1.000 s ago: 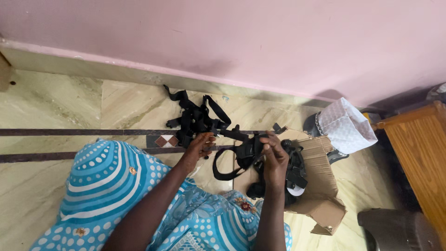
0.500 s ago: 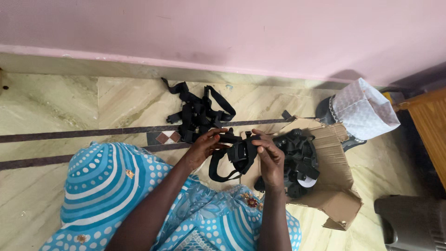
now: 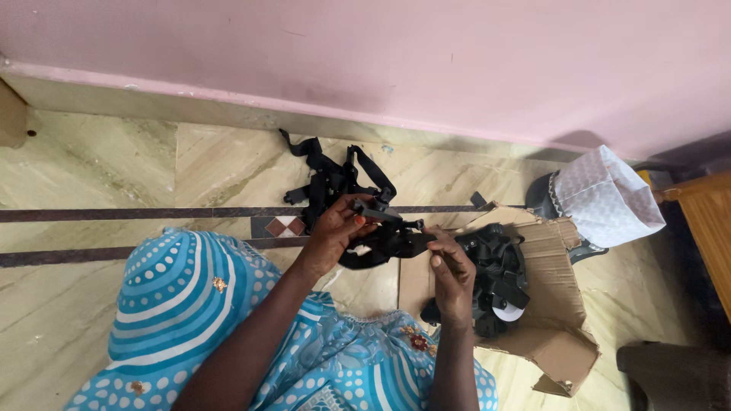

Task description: The person sits on the floor and sorts black camera accessories, including straps and mounts, from a cardboard box onto the floor. They handle the items one by one, separating them into piles.

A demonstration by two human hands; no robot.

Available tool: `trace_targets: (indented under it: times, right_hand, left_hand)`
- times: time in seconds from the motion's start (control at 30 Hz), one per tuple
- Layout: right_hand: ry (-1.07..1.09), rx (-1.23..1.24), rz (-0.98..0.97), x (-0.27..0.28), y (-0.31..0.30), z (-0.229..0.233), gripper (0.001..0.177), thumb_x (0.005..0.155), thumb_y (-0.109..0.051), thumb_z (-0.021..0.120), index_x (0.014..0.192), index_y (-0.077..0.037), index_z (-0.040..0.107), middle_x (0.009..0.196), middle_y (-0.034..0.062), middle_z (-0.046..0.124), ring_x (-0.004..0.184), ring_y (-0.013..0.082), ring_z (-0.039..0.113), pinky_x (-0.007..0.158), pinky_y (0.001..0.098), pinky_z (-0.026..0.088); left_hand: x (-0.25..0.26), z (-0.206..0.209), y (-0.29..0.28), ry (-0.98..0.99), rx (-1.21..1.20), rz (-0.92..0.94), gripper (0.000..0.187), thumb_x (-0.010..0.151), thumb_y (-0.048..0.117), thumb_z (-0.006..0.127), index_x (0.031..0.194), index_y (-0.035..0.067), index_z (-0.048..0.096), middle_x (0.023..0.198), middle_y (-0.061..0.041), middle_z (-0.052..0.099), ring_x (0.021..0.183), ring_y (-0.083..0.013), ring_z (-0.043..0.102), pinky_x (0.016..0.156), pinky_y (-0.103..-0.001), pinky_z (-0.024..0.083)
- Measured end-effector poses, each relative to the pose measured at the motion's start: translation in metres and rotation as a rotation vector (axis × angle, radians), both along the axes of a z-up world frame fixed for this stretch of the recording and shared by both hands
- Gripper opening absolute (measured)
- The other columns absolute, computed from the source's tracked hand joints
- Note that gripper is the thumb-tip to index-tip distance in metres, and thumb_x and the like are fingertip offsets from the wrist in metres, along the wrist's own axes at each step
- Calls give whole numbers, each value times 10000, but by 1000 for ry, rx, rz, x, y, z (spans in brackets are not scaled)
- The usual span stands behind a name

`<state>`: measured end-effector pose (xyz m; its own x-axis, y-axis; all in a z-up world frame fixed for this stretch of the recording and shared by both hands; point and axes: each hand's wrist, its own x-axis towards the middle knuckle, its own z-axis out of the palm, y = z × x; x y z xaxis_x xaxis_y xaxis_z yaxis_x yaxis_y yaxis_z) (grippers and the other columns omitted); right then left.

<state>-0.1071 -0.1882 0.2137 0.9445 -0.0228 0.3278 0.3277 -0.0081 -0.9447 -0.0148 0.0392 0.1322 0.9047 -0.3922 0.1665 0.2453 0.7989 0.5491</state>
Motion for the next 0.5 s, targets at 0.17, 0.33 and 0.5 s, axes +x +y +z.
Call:
trace_targets:
  times: [0.17, 0.33, 0.5]
  right_hand:
    - [16, -74, -47, -1, 3, 1, 168, 966, -127, 708, 1111, -44, 721, 1400, 150, 631, 1439, 292, 481, 1237, 452, 306]
    - [8, -175, -20, -3, 4, 10, 90, 987, -57, 676, 1059, -45, 728, 1275, 108, 634, 1439, 269, 524, 1196, 449, 396]
    - [90, -220, -222, 6, -1, 19, 131, 957, 10, 593, 1027, -65, 675, 1429, 89, 569, 1362, 233, 558, 1101, 394, 470]
  left_hand:
    - [-7, 8, 2, 24, -203, -114, 490, 1015, 218, 654, 1455, 59, 506, 1263, -141, 644, 1157, -244, 701, 1069, -405, 560]
    - [-8, 11, -1, 7, -43, 10, 351, 1004, 90, 679, 1340, 45, 589, 1409, -134, 619, 1210, -213, 662, 1031, -395, 590]
    - [-2, 15, 11, -47, -114, 22, 318, 987, 11, 676, 1292, 73, 611, 1449, -145, 588, 1279, -211, 640, 1005, -364, 607]
